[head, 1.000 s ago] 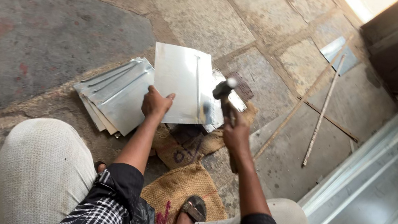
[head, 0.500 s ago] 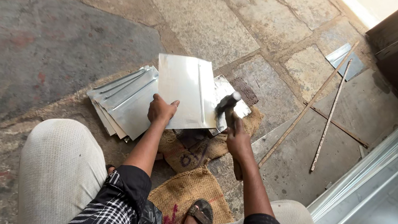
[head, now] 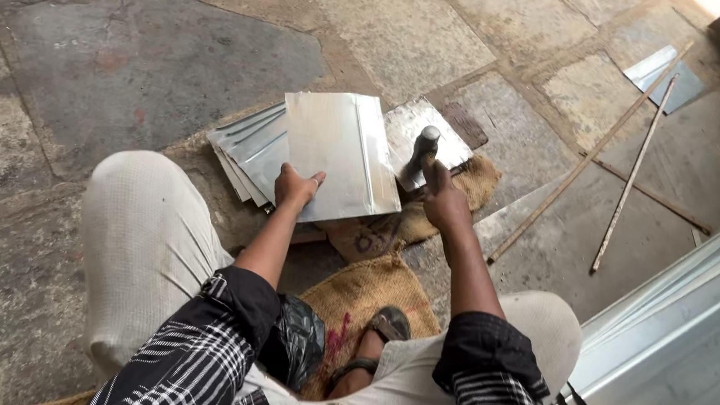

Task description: The person uses a hammer to flatten and shape metal sheets by striking them repeatedly.

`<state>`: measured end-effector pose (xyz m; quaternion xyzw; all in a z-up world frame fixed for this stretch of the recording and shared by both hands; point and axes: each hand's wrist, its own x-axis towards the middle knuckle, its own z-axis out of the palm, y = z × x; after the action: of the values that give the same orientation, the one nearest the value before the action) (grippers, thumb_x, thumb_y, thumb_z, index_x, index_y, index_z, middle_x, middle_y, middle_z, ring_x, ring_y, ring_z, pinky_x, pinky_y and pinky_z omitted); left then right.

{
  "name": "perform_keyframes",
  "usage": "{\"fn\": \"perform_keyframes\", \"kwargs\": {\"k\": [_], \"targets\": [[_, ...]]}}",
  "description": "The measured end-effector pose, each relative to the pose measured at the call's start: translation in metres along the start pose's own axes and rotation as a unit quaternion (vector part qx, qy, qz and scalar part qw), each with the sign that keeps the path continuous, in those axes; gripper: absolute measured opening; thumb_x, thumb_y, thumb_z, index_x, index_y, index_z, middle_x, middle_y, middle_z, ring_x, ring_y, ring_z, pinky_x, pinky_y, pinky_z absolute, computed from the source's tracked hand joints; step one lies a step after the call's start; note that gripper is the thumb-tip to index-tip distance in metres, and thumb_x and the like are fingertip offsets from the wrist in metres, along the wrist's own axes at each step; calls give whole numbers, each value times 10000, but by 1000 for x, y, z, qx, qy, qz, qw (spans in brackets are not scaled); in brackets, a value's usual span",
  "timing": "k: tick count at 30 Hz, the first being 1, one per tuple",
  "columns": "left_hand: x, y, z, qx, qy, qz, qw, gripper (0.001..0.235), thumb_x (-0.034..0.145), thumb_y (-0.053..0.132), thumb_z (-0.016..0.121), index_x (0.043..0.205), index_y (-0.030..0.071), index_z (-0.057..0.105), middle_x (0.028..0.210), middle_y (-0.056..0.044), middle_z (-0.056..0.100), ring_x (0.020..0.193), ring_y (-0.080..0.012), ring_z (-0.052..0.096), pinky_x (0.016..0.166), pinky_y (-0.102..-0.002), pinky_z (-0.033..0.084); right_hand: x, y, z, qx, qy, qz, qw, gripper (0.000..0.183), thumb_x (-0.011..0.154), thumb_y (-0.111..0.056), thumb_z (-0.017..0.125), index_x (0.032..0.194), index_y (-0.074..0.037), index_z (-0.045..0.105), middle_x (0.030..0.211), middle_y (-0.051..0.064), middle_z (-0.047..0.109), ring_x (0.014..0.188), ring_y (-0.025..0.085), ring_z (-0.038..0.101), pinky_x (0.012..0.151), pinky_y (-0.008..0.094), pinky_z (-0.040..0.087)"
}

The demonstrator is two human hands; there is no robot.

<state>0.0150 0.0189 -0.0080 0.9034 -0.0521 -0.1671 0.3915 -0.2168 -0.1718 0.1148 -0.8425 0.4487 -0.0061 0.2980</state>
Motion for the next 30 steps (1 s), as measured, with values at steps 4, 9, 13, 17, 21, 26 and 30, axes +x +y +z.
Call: {"fn": "perform_keyframes", "kwargs": {"k": [4,9,13,17,21,26,30], "targets": [[-3,0,1,-33,8,-10,999,798,739,452,905,1260,-39,554,1261,-269,662,1175,-424,649,982,-468,544,-14,-7,-10,89,-57,118,987,656,1048,-348,557,1600,-153,261,1049,200,677,768,246,644,628,389,574],[-7,12,5,-93,31,-18,995,742,720,367,911,1244,-32,568,1258,-252,673,1164,-410,662,978,-452,552,-7,5,3,159,-51,112,980,522,1045,-396,580,1456,-82,507,944,120,670,631,149,526,516,323,500],[14,29,22,-90,63,8,994,739,717,363,931,1232,-31,575,1235,-260,679,1155,-425,650,984,-459,530,-7,-1,-5,182,-37,112,976,521,1052,-403,543,1436,-71,425,877,135,649,586,172,558,489,350,525],[41,55,49,-86,72,29,993,736,708,380,929,1190,-46,572,1194,-271,686,1118,-430,668,967,-453,543,-29,-7,-29,141,25,98,985,438,1074,-416,549,1300,-41,546,824,125,646,613,215,641,482,382,521],[53,86,73,-55,49,42,996,718,749,416,900,1179,-50,562,1160,-297,693,1104,-462,665,981,-477,532,-45,-19,-57,162,91,56,981,392,1052,-390,520,1314,-100,546,765,117,685,603,225,693,470,397,531],[54,100,87,-48,20,60,997,726,803,435,861,1198,-69,522,1140,-320,684,1088,-480,662,967,-504,528,-56,-51,-74,308,202,-146,918,333,1074,-330,532,1254,-50,527,735,84,623,527,141,607,421,335,540],[48,111,86,-34,28,72,996,759,803,431,848,1248,-62,481,1111,-315,675,1057,-470,663,887,-525,546,-60,-75,-99,400,301,-364,785,249,1119,-251,547,1244,-36,530,711,29,581,498,94,551,424,279,491]]}}
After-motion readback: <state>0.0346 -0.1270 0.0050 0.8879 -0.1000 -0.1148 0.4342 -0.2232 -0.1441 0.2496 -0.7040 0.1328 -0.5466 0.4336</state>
